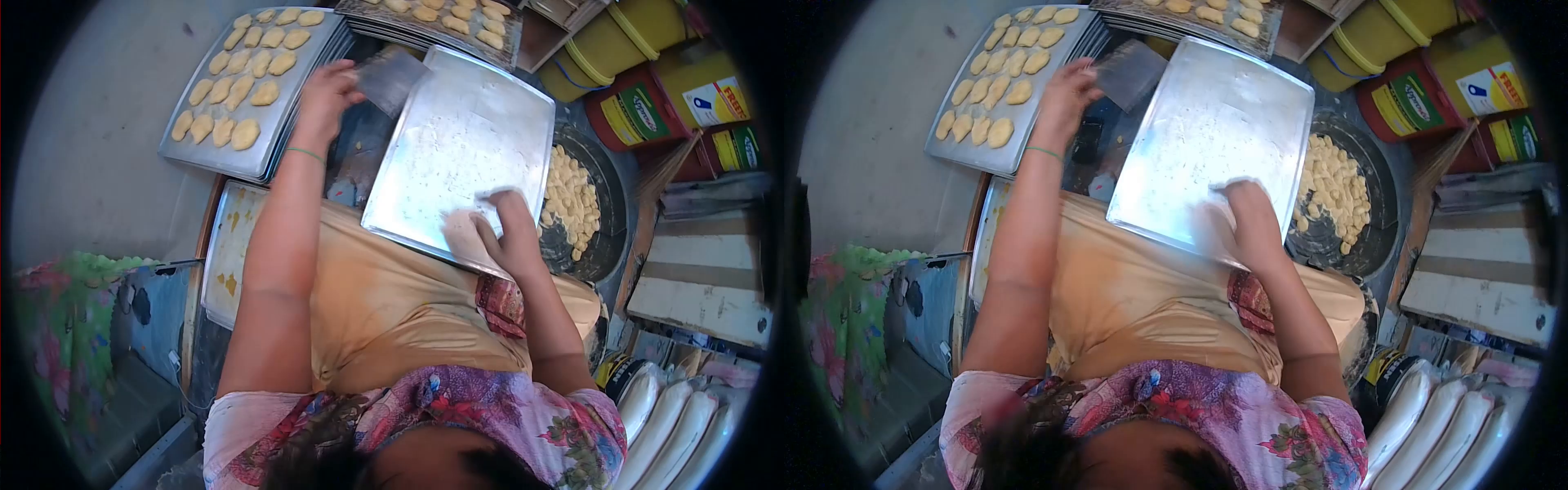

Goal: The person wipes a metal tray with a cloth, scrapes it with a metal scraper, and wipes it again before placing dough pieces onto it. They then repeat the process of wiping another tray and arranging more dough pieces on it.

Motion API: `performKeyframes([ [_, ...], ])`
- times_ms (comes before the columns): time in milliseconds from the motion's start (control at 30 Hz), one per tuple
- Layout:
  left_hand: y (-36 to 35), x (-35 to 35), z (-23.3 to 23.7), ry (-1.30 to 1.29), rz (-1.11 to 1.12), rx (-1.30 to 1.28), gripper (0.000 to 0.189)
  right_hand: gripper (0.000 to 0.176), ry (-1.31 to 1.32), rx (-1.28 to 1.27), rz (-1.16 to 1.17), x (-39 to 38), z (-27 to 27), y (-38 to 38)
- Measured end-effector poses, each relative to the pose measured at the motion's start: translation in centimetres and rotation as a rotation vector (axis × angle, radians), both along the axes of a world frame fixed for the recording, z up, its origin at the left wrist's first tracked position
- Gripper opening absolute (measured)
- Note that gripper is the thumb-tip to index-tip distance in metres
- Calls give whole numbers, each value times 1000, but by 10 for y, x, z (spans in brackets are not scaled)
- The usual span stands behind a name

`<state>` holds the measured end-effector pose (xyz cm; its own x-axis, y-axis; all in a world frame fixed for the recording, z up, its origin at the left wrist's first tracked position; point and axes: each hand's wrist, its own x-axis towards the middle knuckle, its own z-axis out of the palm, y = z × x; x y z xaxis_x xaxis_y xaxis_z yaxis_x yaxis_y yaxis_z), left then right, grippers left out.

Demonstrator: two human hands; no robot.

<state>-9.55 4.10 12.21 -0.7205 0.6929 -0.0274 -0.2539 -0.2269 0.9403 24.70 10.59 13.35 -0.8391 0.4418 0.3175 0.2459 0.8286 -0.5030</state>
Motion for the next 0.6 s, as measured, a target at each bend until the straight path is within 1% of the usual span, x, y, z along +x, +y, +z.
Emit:
performKeyframes([
  [33, -3, -20, -9, 7, 115, 60, 38, 21, -113, -127, 87, 23, 11, -11],
  [67, -10, -37, -14, -45, 260, 106, 37, 24, -278, -350, 160, 47, 13, -17],
  [100, -18, -52, -19, -36, 421, 168, 30, 32, -479, -452, 240, 69, 11, -21],
  [133, -30, -75, -33, -25, 487, 222, 27, 40, -679, -555, 321, 91, 6, -25],
  [233, -62, -106, -45, -30, 733, 220, 27, 58, -830, -312, 147, 151, -45, -42],
  [267, -70, -112, -50, -46, 824, 210, 28, 64, -759, -172, 36, 164, -64, -51],
  [367, -82, -104, -45, 23, 962, 85, 32, 66, -804, -238, -136, 173, -103, -53],
  [400, -82, -96, -39, 52, 1003, -15, 43, 63, -907, -188, -132, 175, -116, -50],
  [500, -69, -48, -11, 654, 1133, -691, 51, 56, -910, -155, -176, 180, -147, -36],
  [533, -68, -47, -21, 816, 1022, -564, 53, 52, -921, -69, -199, 172, -137, -37],
  [600, -58, -35, -33, 960, 882, -622, 52, 47, -957, 11, -251, 165, -138, -31],
])
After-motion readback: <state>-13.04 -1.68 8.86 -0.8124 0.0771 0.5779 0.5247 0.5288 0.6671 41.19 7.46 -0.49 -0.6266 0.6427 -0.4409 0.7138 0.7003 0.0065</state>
